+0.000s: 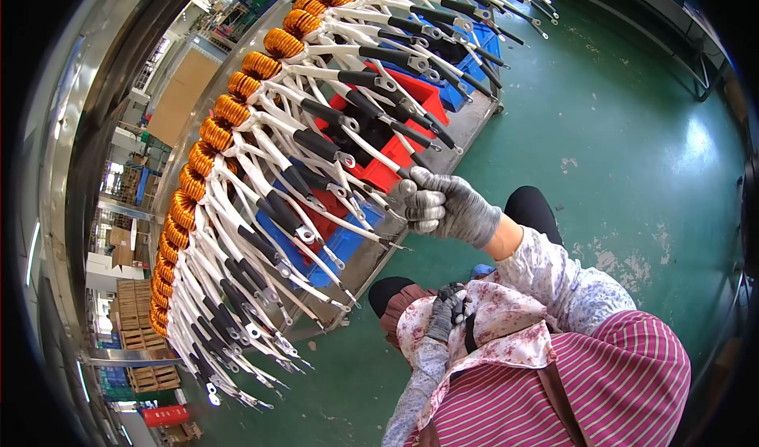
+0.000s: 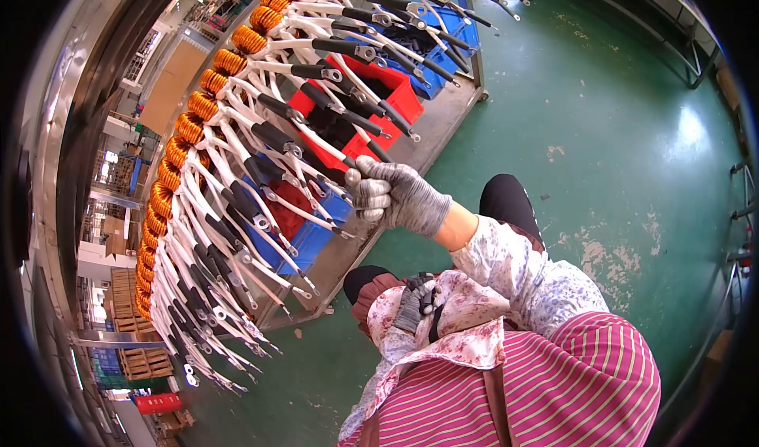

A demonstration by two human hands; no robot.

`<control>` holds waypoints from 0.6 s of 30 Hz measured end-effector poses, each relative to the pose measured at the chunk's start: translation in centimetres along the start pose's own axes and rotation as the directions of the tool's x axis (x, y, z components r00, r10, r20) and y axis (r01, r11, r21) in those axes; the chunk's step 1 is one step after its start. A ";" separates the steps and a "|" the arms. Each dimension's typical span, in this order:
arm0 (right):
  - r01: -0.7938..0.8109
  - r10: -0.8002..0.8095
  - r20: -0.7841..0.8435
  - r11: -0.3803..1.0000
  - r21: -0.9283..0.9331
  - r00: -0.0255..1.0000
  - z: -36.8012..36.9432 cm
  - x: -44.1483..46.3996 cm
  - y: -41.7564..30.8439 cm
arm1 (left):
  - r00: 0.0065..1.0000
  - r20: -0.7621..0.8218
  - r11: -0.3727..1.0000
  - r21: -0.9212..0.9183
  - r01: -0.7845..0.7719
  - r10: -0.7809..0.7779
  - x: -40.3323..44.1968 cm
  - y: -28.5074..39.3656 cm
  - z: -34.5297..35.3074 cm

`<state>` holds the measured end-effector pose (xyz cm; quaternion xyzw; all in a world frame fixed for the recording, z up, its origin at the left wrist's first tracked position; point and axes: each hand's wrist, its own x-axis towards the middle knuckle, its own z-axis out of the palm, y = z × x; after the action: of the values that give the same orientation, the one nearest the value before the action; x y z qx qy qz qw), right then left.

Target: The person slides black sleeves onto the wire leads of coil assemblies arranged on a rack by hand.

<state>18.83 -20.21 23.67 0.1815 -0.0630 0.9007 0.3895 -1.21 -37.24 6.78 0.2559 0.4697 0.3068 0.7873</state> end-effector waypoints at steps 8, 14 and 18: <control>0.129 -0.314 -0.308 0.858 -0.498 0.898 1.2 -1.6 1.5 | 1.000 0.000 1.000 -0.022 0.001 -0.001 -0.1 -0.1 0.2; 0.146 -0.201 -0.179 0.949 -0.279 0.963 -0.7 -1.4 1.0 | 1.000 0.001 1.000 -0.018 0.009 -0.009 -0.2 0.1 0.3; 0.154 -0.217 -0.287 0.962 -0.227 0.933 -2.2 -2.2 1.4 | 1.000 -0.002 1.000 -0.018 0.009 -0.009 -0.2 0.2 0.4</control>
<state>18.56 -22.10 20.84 0.0032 -0.0740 0.8659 0.4947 -0.96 -37.30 7.19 0.2466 0.4689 0.3076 0.7904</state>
